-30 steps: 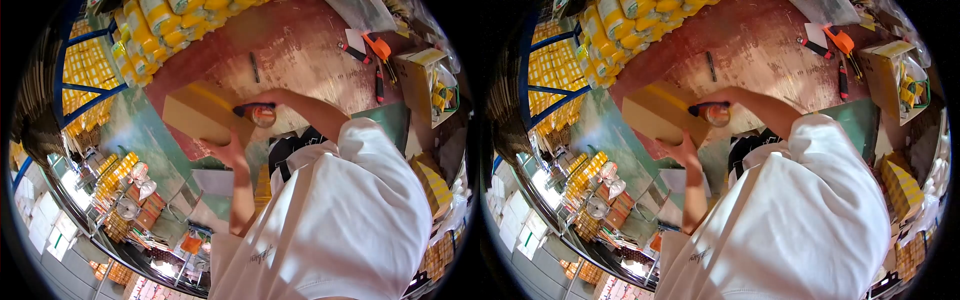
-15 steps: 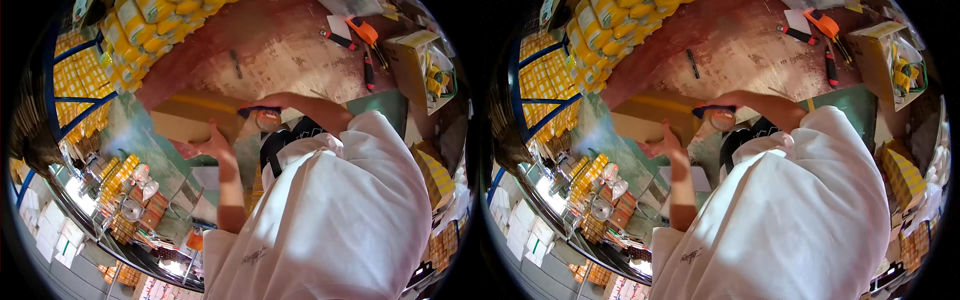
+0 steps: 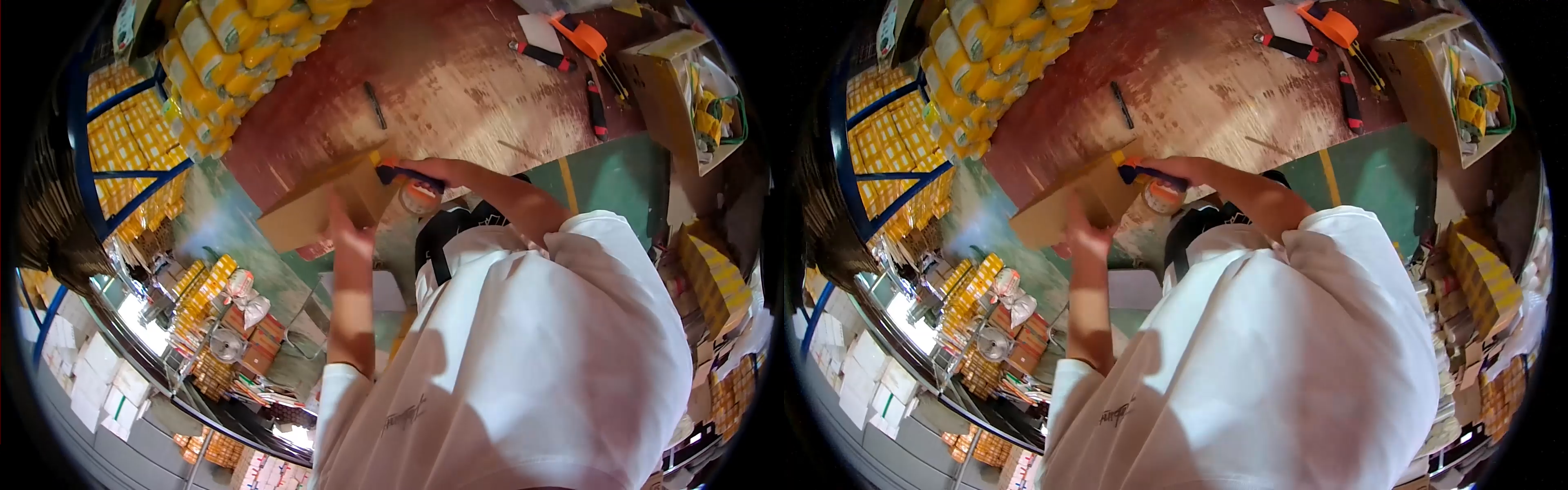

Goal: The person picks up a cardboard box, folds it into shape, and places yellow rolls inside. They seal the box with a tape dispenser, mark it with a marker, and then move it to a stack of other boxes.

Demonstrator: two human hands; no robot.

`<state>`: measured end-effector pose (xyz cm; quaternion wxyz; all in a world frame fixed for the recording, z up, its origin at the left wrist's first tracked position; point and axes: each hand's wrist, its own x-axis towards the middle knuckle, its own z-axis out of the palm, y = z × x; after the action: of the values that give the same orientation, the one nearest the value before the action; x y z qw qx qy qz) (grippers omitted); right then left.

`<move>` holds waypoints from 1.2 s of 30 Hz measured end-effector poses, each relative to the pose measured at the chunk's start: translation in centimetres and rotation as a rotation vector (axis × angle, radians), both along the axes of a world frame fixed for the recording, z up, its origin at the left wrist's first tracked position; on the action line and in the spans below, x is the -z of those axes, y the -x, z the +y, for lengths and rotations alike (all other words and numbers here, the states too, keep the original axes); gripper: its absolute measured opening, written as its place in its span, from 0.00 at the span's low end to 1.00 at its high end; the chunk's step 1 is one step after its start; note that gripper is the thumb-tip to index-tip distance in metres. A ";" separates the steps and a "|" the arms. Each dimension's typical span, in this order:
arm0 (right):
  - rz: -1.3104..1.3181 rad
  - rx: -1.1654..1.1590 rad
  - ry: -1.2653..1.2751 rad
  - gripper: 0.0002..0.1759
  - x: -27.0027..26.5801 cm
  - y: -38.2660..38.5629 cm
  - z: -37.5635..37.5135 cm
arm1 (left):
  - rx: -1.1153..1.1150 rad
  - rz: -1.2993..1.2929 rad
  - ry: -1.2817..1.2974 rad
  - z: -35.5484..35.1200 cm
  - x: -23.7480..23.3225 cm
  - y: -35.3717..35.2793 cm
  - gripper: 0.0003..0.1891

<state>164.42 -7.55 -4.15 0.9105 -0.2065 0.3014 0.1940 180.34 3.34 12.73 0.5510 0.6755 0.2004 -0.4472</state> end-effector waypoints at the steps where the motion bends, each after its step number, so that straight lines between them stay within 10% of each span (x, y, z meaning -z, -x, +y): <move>1: -0.007 -0.015 0.018 0.34 0.2 0.0 -0.4 | 0.023 0.018 -0.126 1.8 -1.0 -0.6 0.36; 7: -0.041 0.067 -0.010 0.29 1.5 -0.5 0.7 | 1.321 -1.547 -0.458 6.6 -5.6 -4.3 0.57; 10: -0.078 0.021 -0.020 0.26 1.8 -0.3 0.0 | 1.821 -1.612 -0.206 3.6 -4.4 -11.1 0.62; 23: -0.062 -0.156 0.106 0.29 0.8 -6.9 -10.7 | 1.368 -1.511 -0.313 2.3 0.3 -12.1 0.63; 36: -0.031 -0.201 0.031 0.30 -1.4 0.1 0.5 | 1.307 -1.538 -0.418 1.8 -0.1 -11.0 0.62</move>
<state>164.30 -7.05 -2.77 0.8877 -0.2528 0.2681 0.2762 191.33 5.12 12.80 0.0508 0.8384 -0.5391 -0.0626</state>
